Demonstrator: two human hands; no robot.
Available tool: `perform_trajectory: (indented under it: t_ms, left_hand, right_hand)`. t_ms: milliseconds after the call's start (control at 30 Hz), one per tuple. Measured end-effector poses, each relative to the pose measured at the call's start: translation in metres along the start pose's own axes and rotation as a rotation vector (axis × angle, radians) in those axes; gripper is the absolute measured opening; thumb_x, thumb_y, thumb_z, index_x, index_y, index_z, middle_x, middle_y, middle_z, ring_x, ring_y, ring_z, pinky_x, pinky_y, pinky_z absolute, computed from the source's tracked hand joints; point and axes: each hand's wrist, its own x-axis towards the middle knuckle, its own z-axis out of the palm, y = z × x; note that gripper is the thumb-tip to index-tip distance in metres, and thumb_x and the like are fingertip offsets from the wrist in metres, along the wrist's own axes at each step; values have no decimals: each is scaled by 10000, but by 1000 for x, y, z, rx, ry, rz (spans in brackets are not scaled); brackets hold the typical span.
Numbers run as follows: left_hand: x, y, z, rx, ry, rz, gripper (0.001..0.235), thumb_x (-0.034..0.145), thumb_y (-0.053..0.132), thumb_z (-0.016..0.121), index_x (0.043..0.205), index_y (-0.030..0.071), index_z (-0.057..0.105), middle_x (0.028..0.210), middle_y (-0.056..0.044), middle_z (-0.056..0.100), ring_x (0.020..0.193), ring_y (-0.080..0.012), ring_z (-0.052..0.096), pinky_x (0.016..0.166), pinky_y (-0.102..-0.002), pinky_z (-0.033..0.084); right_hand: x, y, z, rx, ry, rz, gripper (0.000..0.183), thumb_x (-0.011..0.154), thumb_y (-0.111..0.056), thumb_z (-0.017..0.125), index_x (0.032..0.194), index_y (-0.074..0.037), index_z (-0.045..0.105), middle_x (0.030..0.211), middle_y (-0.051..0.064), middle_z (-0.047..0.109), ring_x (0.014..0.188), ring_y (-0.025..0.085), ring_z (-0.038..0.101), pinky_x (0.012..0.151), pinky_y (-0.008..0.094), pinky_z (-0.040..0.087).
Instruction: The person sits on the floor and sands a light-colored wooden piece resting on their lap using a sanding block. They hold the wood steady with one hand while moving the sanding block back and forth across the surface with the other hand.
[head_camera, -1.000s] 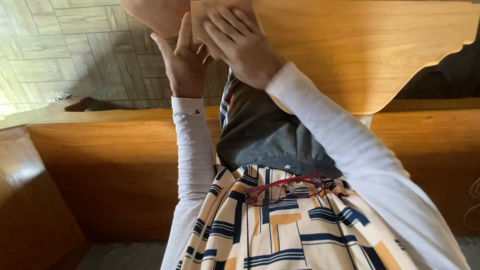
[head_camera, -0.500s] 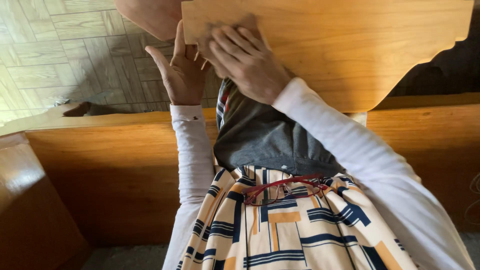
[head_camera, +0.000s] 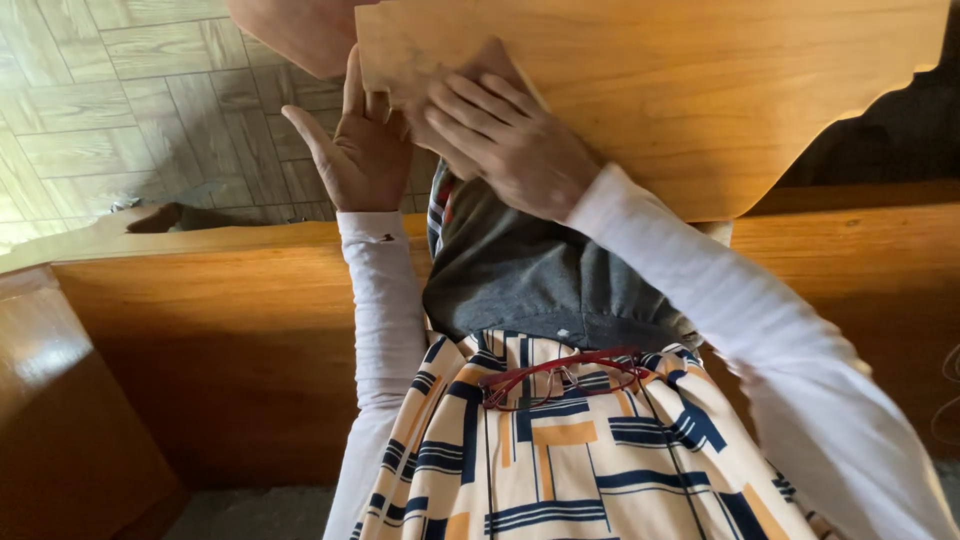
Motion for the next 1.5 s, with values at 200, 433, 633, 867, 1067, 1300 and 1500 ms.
perform_trajectory:
  t_ms: [200, 433, 633, 867, 1067, 1300, 1500]
  left_hand:
    - [0, 1, 15, 156, 206, -43, 989, 796, 804, 432, 1551, 166, 486, 1377, -71, 685, 1372, -378, 592, 1163, -604, 492]
    - [1, -9, 12, 32, 24, 30, 951, 903, 774, 418, 1584, 110, 433, 1558, -129, 543, 1524, -307, 455, 1319, -490, 359]
    - [-1, -12, 7, 37, -29, 20, 930, 893, 788, 423, 1537, 119, 475, 1618, -175, 428, 1550, -358, 371, 1332, -570, 287]
    - [-3, -7, 45, -101, 361, 40, 1038, 799, 705, 452, 1600, 48, 392, 1603, -180, 449, 1556, -377, 372, 1311, -570, 294]
    - [-3, 0, 12, 141, 189, -27, 993, 814, 784, 438, 1577, 148, 466, 1429, -115, 656, 1273, -383, 650, 1157, -609, 505]
    - [0, -5, 7, -34, 182, 38, 1012, 861, 752, 423, 1603, 64, 405, 1562, -154, 518, 1516, -356, 452, 1307, -545, 361]
    - [-1, -15, 62, -76, 405, 101, 1071, 714, 636, 518, 1561, -6, 387, 1594, -325, 400, 1495, -484, 383, 1242, -662, 311]
  right_hand:
    - [-37, 8, -9, -69, -14, -1, 551, 1023, -72, 608, 1568, -68, 523, 1629, 112, 455, 1505, 277, 430, 1256, 452, 310]
    - [44, 5, 27, -25, 64, 13, 426, 1096, -122, 606, 1514, -55, 562, 1574, 149, 504, 1467, 327, 449, 1226, 493, 284]
    - [86, 14, 65, 5, 84, 4, 485, 1059, -174, 535, 1537, -90, 554, 1598, 89, 476, 1474, 298, 397, 1219, 477, 241]
    - [16, 10, 7, 6, 40, -75, 479, 1047, -102, 480, 1513, -64, 580, 1561, 130, 552, 1436, 314, 494, 1212, 475, 312]
    - [-41, 19, -25, 17, -26, -46, 534, 1020, -181, 602, 1542, -84, 553, 1607, 106, 506, 1478, 292, 479, 1248, 473, 288]
    - [24, 19, 16, -27, 67, -100, 429, 1075, -45, 501, 1485, -108, 609, 1517, 106, 610, 1420, 313, 528, 1213, 484, 296]
    - [81, 18, 57, 28, 142, -90, 365, 1116, -263, 523, 1432, -140, 659, 1478, 92, 606, 1335, 324, 555, 1126, 487, 339]
